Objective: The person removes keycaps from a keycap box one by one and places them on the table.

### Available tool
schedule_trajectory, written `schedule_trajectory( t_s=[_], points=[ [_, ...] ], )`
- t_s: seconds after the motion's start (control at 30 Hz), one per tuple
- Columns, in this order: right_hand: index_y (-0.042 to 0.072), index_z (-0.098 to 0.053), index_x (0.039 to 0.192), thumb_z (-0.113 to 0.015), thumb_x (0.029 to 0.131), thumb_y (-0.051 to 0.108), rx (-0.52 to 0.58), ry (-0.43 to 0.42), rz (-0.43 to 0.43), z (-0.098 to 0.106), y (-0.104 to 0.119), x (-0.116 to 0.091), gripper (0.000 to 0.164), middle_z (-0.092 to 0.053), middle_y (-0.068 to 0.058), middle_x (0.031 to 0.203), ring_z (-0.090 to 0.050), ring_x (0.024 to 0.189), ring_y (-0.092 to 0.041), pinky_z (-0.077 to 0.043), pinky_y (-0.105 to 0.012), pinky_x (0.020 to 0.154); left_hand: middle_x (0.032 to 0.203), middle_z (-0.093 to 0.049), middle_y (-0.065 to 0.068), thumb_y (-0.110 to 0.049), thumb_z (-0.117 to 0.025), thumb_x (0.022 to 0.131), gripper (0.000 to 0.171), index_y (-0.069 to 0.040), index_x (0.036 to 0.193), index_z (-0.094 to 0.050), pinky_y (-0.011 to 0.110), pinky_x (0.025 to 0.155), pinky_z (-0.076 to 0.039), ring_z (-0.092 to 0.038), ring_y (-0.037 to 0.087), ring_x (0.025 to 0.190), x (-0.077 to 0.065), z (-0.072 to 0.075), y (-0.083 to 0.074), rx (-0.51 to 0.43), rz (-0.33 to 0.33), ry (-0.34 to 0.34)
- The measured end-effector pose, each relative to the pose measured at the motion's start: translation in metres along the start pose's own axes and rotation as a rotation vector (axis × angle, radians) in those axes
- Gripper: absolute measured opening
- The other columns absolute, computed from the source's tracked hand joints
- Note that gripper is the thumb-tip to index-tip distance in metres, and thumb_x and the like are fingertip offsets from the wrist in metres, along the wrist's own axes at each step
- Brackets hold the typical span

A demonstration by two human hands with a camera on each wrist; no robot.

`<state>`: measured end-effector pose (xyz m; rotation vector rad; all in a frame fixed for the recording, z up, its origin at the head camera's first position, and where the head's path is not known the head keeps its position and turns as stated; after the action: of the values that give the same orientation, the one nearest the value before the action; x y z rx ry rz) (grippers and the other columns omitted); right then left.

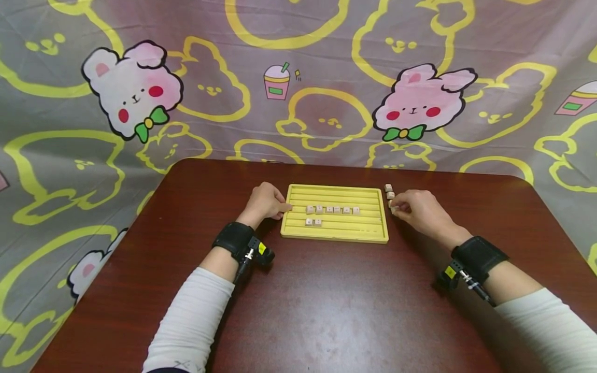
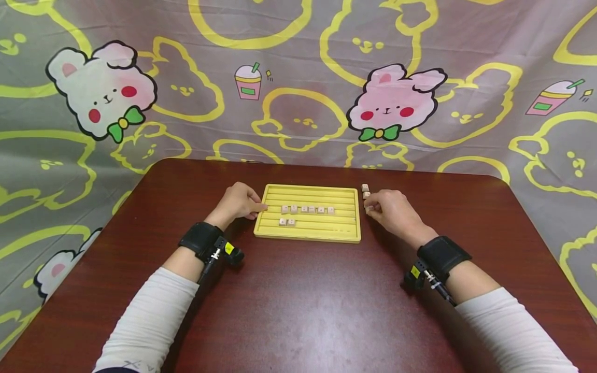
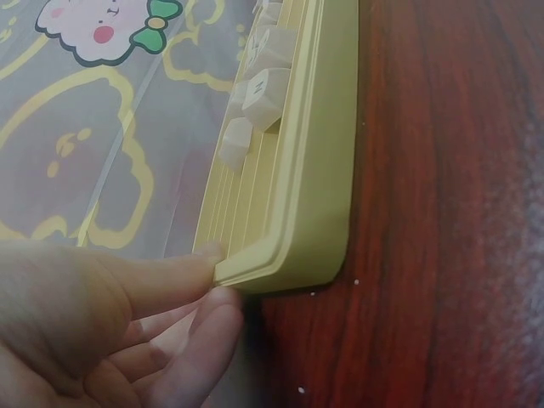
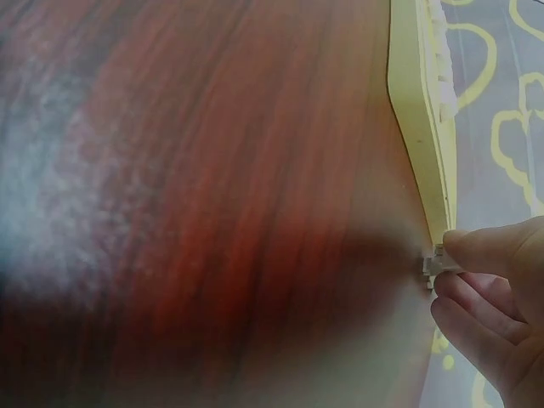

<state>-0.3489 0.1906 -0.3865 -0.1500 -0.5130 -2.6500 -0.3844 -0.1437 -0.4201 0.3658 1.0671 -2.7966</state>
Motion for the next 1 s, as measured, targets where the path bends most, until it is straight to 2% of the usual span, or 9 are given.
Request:
schedule_trajectory(
  t_s=[0.2, 0.47, 1.0],
  points=[
    [0.006, -0.076, 0.104, -0.074, 0.086, 0.006, -0.008, 0.001, -0.001, -0.0027, -0.0014, 0.0007, 0.018, -0.073, -0.01, 0.095, -0.068, 0.085, -0.022, -0.058, -0.04, 0.073, 0.094, -0.074, 0.018, -0.017, -0.08, 0.084, 0.025, 0.002, 0.098, -0.073, 0.026, 0.06, -0.061, -0.068, 0.011, 0.057, -0.0017, 0.0001, -0.0018, -0.01, -0.027, 0.003],
    [0.006, -0.076, 0.106, -0.074, 0.087, 0.008, -0.008, 0.018, -0.026, -0.007, -0.0051, -0.0006, 0.019, -0.073, -0.01, 0.095, -0.067, 0.085, -0.022, -0.058, -0.041, 0.073, 0.093, -0.07, 0.016, -0.017, -0.08, 0.084, 0.025, 0.002, 0.098, -0.073, 0.024, 0.059, -0.061, -0.066, 0.009, 0.055, -0.0007, 0.0002, 0.0001, -0.017, 0.006, 0.002],
    [0.006, -0.076, 0.107, -0.075, 0.087, 0.009, 0.004, 0.022, -0.039, -0.0088, -0.0062, -0.0003, 0.02, -0.074, -0.01, 0.098, -0.068, 0.084, -0.022, -0.058, -0.04, 0.072, 0.089, -0.07, 0.014, -0.018, -0.08, 0.084, 0.024, 0.002, 0.096, -0.073, 0.024, 0.058, -0.06, -0.065, 0.009, 0.054, 0.0002, 0.0008, 0.0009, -0.01, 0.014, -0.001]
  ],
)
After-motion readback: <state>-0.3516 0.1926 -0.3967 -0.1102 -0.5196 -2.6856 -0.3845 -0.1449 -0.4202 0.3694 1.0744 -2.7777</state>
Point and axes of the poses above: each hand's wrist, its own x-axis towards the middle knuckle, its own z-axis out of the back of the hand, y = z × x, the point moved 10 cm from there along x, towards the middle knuckle
